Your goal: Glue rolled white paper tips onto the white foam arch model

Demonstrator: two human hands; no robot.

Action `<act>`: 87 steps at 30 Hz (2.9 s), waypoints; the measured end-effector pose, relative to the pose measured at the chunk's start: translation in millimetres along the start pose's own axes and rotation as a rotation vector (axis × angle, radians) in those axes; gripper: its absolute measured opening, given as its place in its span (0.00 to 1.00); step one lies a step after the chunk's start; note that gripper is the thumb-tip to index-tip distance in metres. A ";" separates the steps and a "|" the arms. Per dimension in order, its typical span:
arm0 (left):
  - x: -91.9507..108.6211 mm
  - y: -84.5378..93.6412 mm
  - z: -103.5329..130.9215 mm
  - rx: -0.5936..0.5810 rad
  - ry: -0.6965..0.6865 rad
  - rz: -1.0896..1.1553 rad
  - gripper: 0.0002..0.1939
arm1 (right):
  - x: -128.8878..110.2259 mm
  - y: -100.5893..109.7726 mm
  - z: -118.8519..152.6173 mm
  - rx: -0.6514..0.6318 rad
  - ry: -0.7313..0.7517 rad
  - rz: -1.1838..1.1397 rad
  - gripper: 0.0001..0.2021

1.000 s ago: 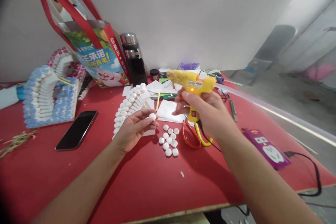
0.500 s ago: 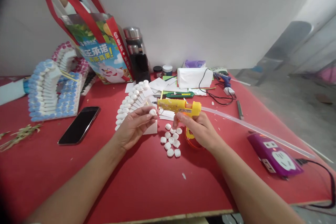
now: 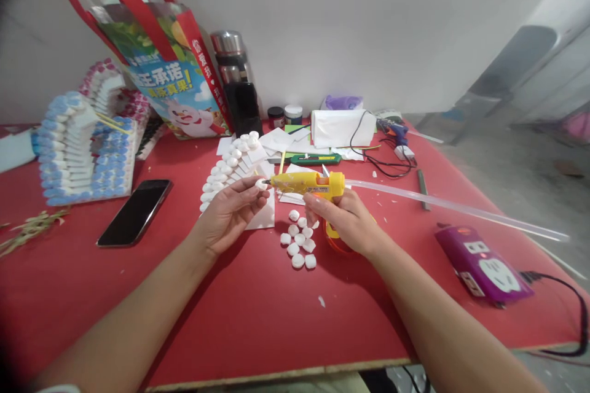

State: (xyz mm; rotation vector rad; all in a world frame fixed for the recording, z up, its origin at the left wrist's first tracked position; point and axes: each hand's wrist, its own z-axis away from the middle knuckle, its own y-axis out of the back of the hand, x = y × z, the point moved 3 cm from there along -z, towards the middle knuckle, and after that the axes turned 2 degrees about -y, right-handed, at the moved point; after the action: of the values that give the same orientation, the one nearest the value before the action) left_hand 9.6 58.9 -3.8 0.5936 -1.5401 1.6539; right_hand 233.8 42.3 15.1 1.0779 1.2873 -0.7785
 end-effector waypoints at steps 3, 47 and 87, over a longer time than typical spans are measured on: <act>-0.1 0.4 -0.7 0.012 0.005 0.011 0.11 | -0.6 -1.4 0.0 -0.019 0.006 0.005 0.21; 3.1 -2.4 0.0 0.038 -0.013 0.049 0.11 | 1.4 -2.1 -0.4 -0.029 -0.003 -0.012 0.24; 5.9 -9.8 7.7 -0.099 0.135 0.210 0.10 | 52.5 100.2 59.6 0.653 -0.286 0.656 0.25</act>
State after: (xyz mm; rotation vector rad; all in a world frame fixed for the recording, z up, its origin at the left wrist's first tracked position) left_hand 12.7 52.3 8.0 0.2686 -1.6178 1.7228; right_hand 355.6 26.8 -20.7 1.7133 0.3683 -0.8121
